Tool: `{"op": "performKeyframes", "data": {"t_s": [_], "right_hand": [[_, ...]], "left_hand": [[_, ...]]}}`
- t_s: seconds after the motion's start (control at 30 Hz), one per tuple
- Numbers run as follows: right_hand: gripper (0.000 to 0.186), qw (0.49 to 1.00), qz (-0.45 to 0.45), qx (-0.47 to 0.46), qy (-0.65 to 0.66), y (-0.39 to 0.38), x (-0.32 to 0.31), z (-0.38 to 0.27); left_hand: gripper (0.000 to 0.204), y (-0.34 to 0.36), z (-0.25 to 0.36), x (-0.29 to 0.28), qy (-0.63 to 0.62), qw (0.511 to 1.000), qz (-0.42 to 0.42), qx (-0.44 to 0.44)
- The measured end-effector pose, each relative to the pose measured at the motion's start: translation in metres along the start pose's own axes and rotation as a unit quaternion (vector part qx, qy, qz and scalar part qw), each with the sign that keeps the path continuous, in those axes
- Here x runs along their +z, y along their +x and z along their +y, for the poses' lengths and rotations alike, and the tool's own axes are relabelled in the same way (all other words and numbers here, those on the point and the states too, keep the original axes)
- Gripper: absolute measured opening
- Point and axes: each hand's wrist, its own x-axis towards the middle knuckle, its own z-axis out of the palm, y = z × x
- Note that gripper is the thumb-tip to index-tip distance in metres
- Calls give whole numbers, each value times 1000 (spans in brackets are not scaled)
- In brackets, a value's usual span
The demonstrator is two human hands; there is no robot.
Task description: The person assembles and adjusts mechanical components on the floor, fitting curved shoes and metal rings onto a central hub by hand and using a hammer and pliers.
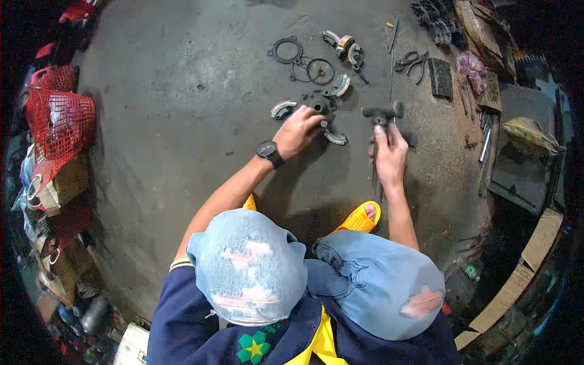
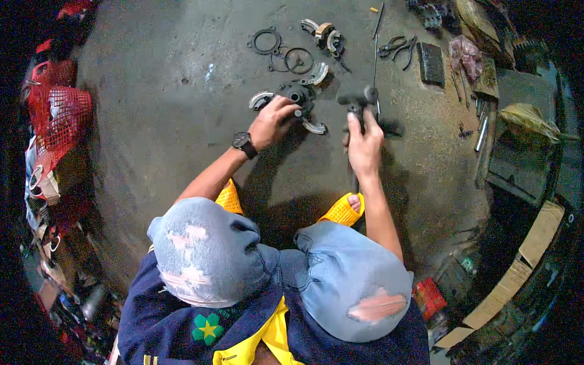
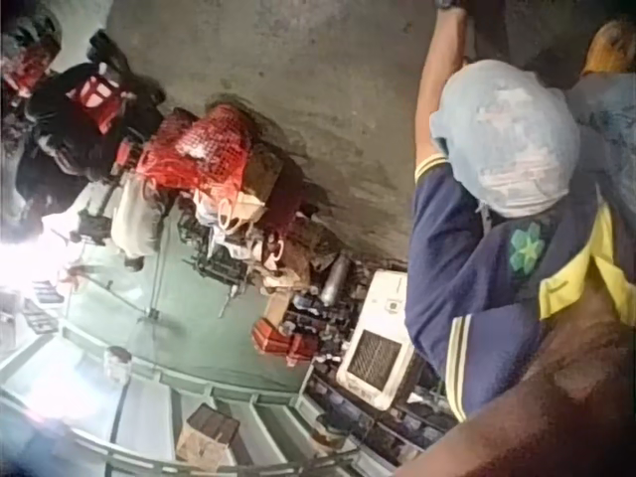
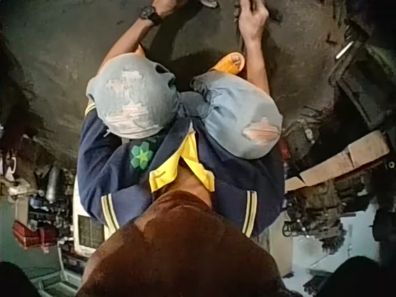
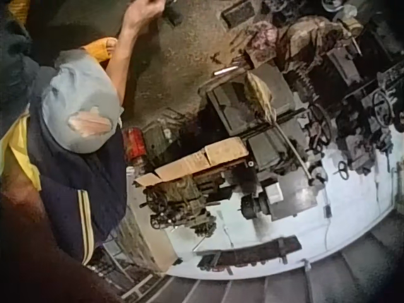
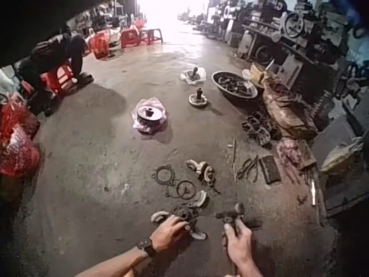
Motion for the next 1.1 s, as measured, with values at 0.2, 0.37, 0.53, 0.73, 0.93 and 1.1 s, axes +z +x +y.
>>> {"op": "performKeyframes", "data": {"t_s": [0.2, 0.37, 0.53, 0.73, 0.93, 1.1], "right_hand": [[26, 999, -16, 14, 23, -24, -22, 19], [45, 969, 144, -113, -166, 21, -63, 63], [27, 957, 212, -28, -194, 79, -133, 80], [19, 989, 139, -14, -42, 42, -103, 64], [44, 999, -39, 12, 27, 12, -23, 8], [43, 961, -65, -218, -157, 27, 19, -29]], "left_hand": [[38, 12, 1, 8, 30, 998, -34, -44], [38, 13, 11, 3, -8, 999, 20, -31], [28, 40, -16, 3, 64, 990, 111, -59], [27, 58, -31, 5, -3, 995, 67, -77], [27, 67, -32, 5, 13, 997, 52, -46], [27, 63, -34, 3, 2, 998, 38, -41]]}}
